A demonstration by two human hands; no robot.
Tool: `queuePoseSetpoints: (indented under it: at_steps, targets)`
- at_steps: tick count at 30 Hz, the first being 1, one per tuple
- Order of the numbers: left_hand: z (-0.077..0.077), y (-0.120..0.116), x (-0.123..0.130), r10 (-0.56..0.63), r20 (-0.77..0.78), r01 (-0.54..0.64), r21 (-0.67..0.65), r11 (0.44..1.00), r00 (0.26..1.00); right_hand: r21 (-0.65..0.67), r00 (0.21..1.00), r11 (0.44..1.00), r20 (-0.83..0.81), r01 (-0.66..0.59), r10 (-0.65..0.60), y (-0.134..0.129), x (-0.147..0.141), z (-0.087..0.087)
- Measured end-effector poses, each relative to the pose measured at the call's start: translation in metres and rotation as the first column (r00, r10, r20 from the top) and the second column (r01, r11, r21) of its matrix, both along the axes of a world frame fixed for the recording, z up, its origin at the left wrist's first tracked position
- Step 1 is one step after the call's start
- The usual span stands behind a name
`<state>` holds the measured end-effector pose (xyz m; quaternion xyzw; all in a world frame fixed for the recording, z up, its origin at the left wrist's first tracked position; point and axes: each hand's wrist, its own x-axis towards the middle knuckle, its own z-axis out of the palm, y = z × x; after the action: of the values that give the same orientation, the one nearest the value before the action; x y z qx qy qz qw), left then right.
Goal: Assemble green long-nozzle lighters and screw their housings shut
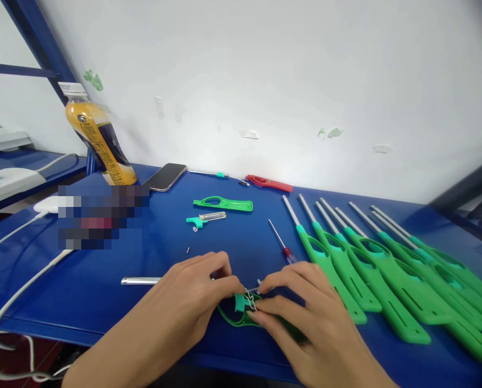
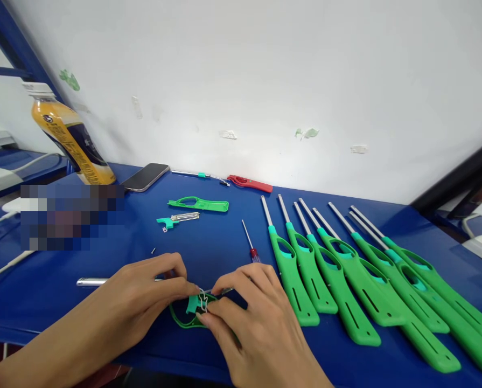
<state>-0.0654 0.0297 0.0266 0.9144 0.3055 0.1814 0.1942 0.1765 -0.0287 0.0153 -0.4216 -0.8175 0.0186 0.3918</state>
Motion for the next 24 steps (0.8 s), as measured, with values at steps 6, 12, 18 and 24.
queuePoseSetpoints:
  at_steps: [6,12,18,24]
  targets:
    - [0.001,-0.003,0.001,0.0,0.015,0.0,-0.006,1.0,1.0,-0.004,0.998,1.0,0.055,-0.025,0.025,-0.002,0.001,0.006]
    - [-0.002,0.0,-0.002,-0.019,0.05,0.019,-0.001,1.0,0.999,-0.022,0.997,0.999,0.064,-0.031,0.033,-0.005,0.001,0.002]
    - [-0.002,-0.002,-0.004,-0.039,0.08,0.039,0.002,0.999,0.996,-0.007,0.996,0.999,0.073,-0.047,0.047,-0.004,0.001,-0.004]
    - [-0.005,0.0,-0.003,-0.042,0.066,0.042,0.001,0.999,0.997,0.013,0.995,0.999,0.086,-0.052,0.051,-0.004,0.001,-0.008]
